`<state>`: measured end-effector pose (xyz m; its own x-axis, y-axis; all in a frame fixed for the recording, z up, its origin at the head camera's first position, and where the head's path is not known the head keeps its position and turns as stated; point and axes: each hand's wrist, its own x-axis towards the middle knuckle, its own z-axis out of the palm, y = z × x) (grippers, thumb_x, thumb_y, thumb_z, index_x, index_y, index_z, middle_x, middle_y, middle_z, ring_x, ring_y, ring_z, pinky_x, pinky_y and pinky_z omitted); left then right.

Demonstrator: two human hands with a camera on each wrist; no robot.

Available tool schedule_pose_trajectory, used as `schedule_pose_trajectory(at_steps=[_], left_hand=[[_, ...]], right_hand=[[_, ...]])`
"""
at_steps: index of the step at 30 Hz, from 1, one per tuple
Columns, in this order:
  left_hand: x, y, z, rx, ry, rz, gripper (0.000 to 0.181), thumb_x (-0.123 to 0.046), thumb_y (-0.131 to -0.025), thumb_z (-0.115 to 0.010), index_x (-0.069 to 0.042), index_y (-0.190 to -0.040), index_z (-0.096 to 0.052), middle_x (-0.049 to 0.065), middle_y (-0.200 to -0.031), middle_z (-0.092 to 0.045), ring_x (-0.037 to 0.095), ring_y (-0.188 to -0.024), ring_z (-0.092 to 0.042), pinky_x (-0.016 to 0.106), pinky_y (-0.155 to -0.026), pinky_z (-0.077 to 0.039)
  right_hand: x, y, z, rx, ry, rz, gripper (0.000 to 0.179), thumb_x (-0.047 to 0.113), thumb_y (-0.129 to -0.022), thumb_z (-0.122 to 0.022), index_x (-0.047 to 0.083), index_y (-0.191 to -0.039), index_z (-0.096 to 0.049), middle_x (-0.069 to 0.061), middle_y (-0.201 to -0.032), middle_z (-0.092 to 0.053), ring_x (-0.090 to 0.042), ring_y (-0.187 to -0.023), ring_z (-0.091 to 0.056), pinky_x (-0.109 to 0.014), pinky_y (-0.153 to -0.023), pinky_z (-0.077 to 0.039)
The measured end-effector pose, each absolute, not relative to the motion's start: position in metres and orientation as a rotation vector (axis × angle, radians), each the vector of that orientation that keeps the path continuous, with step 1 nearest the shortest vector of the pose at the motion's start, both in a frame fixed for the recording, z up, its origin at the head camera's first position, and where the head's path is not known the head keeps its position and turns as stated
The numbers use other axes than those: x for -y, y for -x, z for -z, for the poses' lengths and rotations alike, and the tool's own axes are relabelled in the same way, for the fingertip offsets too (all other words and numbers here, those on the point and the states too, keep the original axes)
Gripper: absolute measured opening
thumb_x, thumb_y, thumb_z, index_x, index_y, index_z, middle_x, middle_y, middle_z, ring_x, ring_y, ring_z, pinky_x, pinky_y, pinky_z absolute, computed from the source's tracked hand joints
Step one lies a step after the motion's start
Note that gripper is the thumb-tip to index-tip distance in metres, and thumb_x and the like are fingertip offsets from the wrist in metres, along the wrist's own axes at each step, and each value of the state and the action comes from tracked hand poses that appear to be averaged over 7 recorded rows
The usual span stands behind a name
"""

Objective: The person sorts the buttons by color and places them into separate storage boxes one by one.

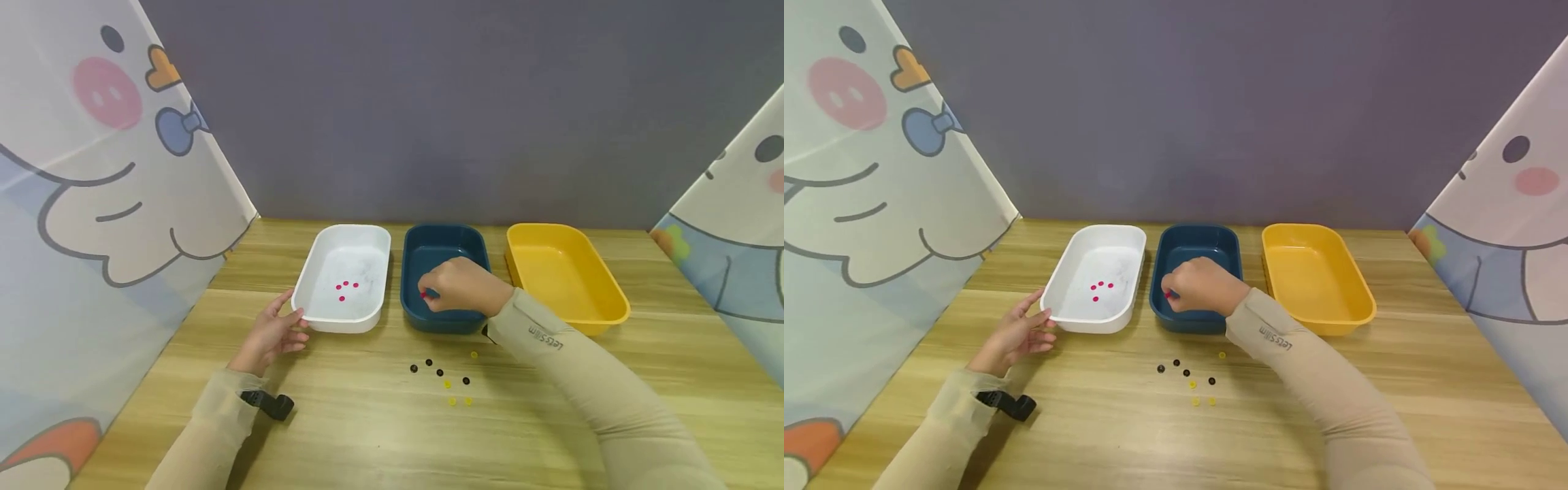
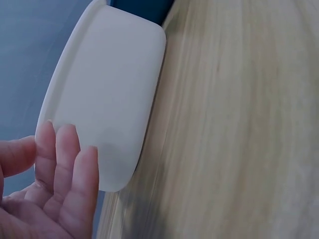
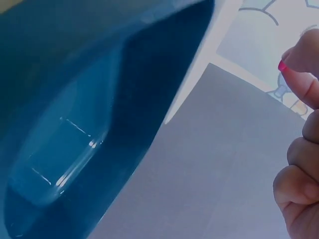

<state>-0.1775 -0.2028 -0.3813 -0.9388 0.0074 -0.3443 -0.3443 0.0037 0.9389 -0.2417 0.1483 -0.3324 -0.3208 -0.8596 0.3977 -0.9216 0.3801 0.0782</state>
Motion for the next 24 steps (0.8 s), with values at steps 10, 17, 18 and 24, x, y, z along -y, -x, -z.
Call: schedule_pose_trajectory(at_steps=[10, 17, 18, 24], left_hand=[[0.202, 0.182, 0.383, -1.94, 0.341, -2.1, 0.069, -0.007, -0.102, -0.044, -0.018, -0.155, -0.001, -0.001, -0.068, -0.063, 0.009, -0.053, -0.064, 0.026, -0.055, -0.055], [0.201, 0.182, 0.383, -1.98, 0.321, -2.071, 0.069, -0.006, -0.102, -0.043, -0.016, -0.155, 0.0, -0.002, -0.069, -0.063, 0.009, -0.054, -0.064, 0.025, -0.057, -0.055], [0.2, 0.182, 0.383, -1.996, 0.322, -2.06, 0.069, -0.006, -0.102, -0.043, -0.015, -0.155, 0.0, -0.002, -0.069, -0.063, 0.009, -0.054, -0.064, 0.025, -0.057, -0.055], [0.199, 0.181, 0.38, -2.035, 0.334, -2.015, 0.068, -0.008, -0.102, -0.043, -0.015, -0.155, 0.0, -0.003, -0.068, -0.065, 0.008, -0.052, -0.064, 0.026, -0.055, -0.055]], right_hand=[[-0.141, 0.249, 0.326, 2.399, -1.509, -0.234, 0.004, 0.009, -0.079, -0.071, 0.01, -0.078, -0.068, 0.002, -0.065, -0.063, -0.007, -0.048, -0.045, -0.02, -0.048, -0.044], [-0.127, 0.253, 0.317, 2.528, -1.477, -0.178, 0.003, 0.011, -0.083, -0.069, 0.009, -0.083, -0.071, 0.001, -0.068, -0.063, -0.008, -0.052, -0.046, -0.02, -0.052, -0.045], [-0.125, 0.254, 0.316, 2.551, -1.469, -0.177, 0.004, 0.011, -0.083, -0.069, 0.009, -0.085, -0.071, 0.001, -0.069, -0.064, -0.009, -0.052, -0.047, -0.02, -0.053, -0.045], [-0.115, 0.258, 0.314, 2.594, -1.469, -0.198, 0.007, 0.013, -0.084, -0.068, 0.009, -0.088, -0.072, 0.001, -0.072, -0.066, -0.008, -0.053, -0.045, -0.021, -0.053, -0.043]])
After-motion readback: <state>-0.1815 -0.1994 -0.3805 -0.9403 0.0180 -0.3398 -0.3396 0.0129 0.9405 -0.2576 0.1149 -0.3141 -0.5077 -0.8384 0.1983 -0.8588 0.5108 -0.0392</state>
